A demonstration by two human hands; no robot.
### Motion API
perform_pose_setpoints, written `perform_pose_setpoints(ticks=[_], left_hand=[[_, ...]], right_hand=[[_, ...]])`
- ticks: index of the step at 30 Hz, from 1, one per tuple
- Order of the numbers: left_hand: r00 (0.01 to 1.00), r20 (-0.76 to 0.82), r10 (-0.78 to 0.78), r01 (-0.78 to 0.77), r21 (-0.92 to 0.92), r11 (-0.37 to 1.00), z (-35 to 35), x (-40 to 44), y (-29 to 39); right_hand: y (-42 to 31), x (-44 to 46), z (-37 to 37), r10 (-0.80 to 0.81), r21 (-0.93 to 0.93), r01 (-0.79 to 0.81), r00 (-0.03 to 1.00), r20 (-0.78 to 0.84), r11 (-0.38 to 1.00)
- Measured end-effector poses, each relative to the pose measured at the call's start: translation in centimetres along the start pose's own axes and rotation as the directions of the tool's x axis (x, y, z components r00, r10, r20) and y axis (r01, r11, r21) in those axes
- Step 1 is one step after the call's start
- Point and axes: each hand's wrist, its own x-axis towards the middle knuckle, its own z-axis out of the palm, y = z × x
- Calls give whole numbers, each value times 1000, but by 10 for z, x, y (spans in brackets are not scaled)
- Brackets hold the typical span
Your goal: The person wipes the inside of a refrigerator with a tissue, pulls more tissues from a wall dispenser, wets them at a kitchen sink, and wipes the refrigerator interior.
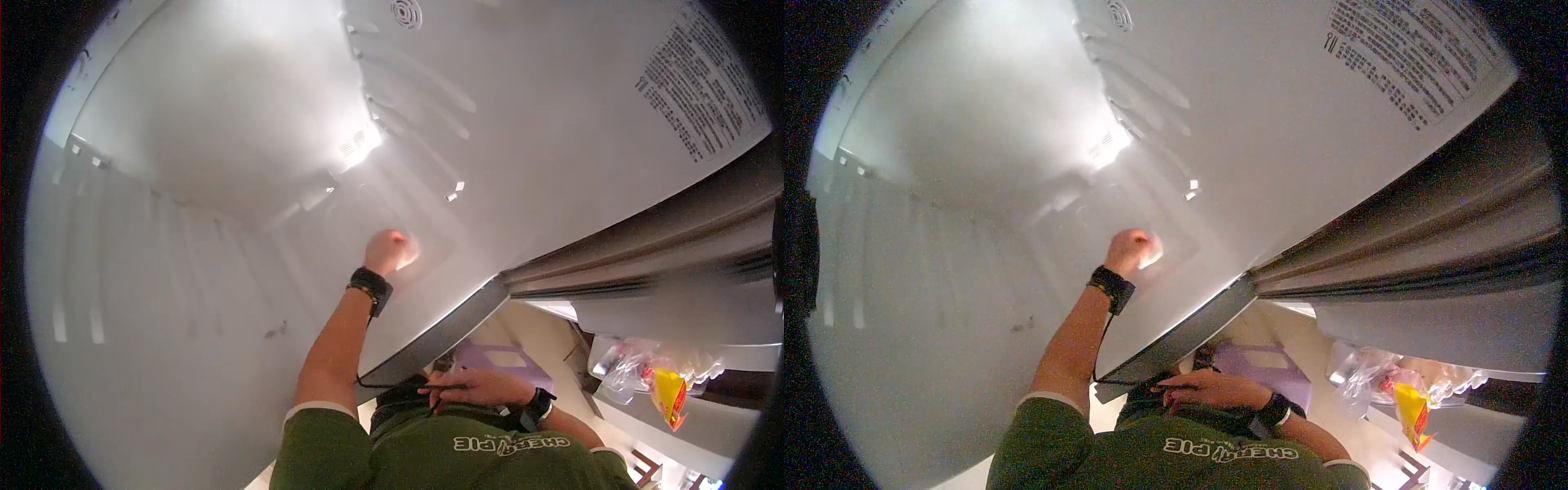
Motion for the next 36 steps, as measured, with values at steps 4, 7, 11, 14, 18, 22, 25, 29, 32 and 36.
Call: perform_pose_setpoints(ticks=[4, 7, 11, 14, 18, 22, 25, 29, 32, 36], left_hand=[[971, -217, -98, -108, -769, 630, -21, 30, -54], [849, -501, 166, -395, -394, 830, -35, 58, -80], [876, -213, -432, -75, -946, 314, -41, 91, -69], [833, -443, -330, -25, -628, 778, -46, 104, -56], [743, -642, 192, 10, 298, 955, -43, 112, -69], [739, -497, 455, -140, 548, 825, -49, 102, -54], [844, -340, 414, -182, 545, 818, -47, 101, -49], [835, -281, 474, -210, 632, 746, -50, 90, -40], [818, -294, 494, -252, 590, 767, -54, 93, -44], [847, -318, 427, -171, 596, 784, -52, 110, -46]], right_hand=[[-9, -1, -1, 52, -29, -52, 999, 6, 998], [-6, 0, -4, -1, 7, 1, 1000, -6, 1000], [-14, -1, -10, 47, 24, -47, 999, -20, 999], [-6, 2, -14, 77, 54, -76, 997, -22, 996], [-14, 7, -17, 117, 90, -113, 992, -44, 990], [-7, 12, -20, 88, 162, -79, 995, -51, 984], [-7, 17, -22, 108, 191, -95, 993, -57, 977], [-11, 23, -28, 130, 69, -128, 991, -28, 989], [-11, 26, -30, 91, 0, -91, 996, -24, 996], [-12, 24, -28, 86, 89, -84, 996, -13, 992]])
